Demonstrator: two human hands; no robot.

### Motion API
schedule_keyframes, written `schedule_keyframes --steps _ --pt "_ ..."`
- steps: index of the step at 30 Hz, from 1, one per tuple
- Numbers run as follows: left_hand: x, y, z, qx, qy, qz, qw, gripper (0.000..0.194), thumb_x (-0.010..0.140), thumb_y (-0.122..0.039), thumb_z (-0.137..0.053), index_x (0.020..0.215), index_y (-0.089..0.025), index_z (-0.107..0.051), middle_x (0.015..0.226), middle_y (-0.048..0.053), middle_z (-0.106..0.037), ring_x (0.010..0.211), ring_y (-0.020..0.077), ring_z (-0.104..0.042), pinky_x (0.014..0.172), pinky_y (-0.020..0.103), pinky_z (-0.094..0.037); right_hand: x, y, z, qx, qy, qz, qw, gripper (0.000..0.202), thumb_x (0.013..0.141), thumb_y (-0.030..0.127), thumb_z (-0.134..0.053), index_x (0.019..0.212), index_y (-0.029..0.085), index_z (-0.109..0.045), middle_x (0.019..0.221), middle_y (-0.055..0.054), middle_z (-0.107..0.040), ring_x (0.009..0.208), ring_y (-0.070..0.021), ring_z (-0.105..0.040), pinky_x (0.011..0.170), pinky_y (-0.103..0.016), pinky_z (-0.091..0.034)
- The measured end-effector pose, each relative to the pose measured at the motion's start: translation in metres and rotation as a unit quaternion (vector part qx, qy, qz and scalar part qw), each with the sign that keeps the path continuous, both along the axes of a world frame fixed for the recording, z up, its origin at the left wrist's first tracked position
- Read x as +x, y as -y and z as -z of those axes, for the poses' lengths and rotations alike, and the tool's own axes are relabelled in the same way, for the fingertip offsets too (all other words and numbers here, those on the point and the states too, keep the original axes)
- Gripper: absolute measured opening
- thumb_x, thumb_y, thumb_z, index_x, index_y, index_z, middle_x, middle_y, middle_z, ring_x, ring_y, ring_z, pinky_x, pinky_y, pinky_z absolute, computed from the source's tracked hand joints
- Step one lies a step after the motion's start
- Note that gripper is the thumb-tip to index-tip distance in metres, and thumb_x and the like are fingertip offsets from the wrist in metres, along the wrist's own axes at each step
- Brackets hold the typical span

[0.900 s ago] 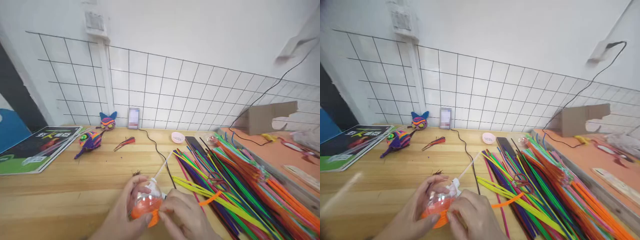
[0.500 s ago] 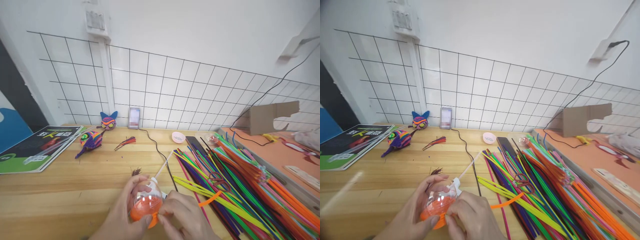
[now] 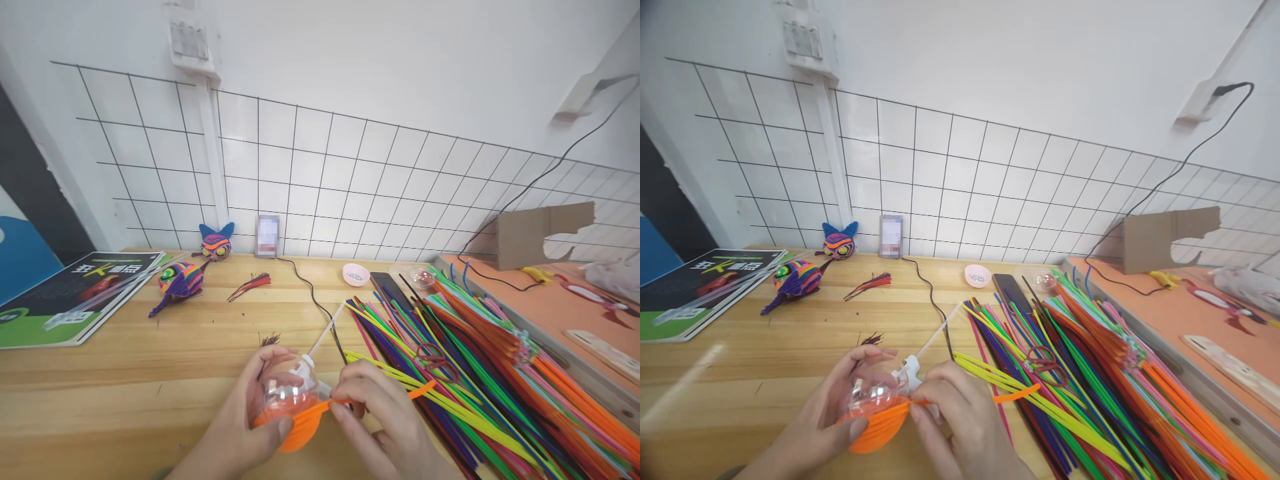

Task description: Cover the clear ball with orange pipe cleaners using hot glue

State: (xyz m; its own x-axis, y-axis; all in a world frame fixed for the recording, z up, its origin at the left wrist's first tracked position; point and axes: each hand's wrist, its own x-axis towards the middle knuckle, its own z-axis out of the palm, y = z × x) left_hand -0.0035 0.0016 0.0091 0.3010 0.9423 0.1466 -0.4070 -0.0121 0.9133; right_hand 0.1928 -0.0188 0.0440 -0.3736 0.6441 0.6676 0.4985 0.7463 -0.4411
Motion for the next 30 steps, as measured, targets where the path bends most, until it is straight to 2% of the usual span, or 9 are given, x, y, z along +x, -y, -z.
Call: schedule_keyframes --steps 4,10,18,25,30 --pt "0.001 -0.001 -0.005 -0.056 0.051 0.007 0.997 0.052 0.055 -0.039 -0.083 0.099 -0.027 -0.06 0.103 0.005 -0.062 0.089 0.0249 -0.064 0.076 0.035 -0.05 0.001 -0.001 -0.002 -0.008 0.01 -0.006 1.0 0.012 0.086 0.009 -0.05 0.088 0.018 -0.057 0.08 -0.006 -0.059 0.068 -0.0152 -0.056 0.058 -0.026 -0.047" --pt "-0.002 -0.001 -0.008 -0.121 0.065 0.01 0.99 0.053 0.05 -0.036 -0.086 0.097 -0.028 -0.062 0.105 0.005 -0.063 0.091 0.0289 -0.066 0.077 0.038 -0.051 0.001 -0.001 0.001 -0.01 0.032 -0.008 0.999 0.016 0.087 0.007 -0.048 0.091 0.018 -0.059 0.083 -0.007 -0.06 0.071 -0.0163 -0.058 0.06 -0.027 -0.048" --pt "-0.004 -0.003 -0.005 -0.143 0.081 0.022 0.986 0.057 0.048 -0.036 -0.086 0.098 -0.027 -0.062 0.108 0.007 -0.063 0.095 0.033 -0.065 0.081 0.042 -0.049 0.0 -0.007 0.0 0.056 0.031 -0.027 0.998 0.027 0.085 0.002 -0.043 0.099 0.016 -0.062 0.08 -0.007 -0.059 0.067 -0.0143 -0.058 0.056 -0.023 -0.048" --pt "-0.005 -0.005 0.003 -0.126 0.093 0.032 0.987 0.052 0.053 -0.035 -0.082 0.099 -0.027 -0.061 0.105 0.007 -0.063 0.091 0.0324 -0.065 0.075 0.042 -0.051 -0.002 -0.006 0.004 0.053 0.023 -0.034 0.998 0.03 0.085 0.001 -0.042 0.101 0.017 -0.061 0.08 -0.006 -0.058 0.065 -0.0137 -0.056 0.054 -0.024 -0.047" --pt "-0.006 -0.008 0.009 -0.145 0.11 0.032 0.983 0.057 0.05 -0.035 -0.084 0.102 -0.026 -0.062 0.108 0.008 -0.064 0.095 0.0341 -0.065 0.08 0.045 -0.05 -0.001 -0.008 0.014 0.061 0.007 -0.045 0.997 0.037 0.084 0.0 -0.043 0.111 0.02 -0.057 0.081 -0.005 -0.056 0.064 -0.0135 -0.052 0.053 -0.024 -0.045"
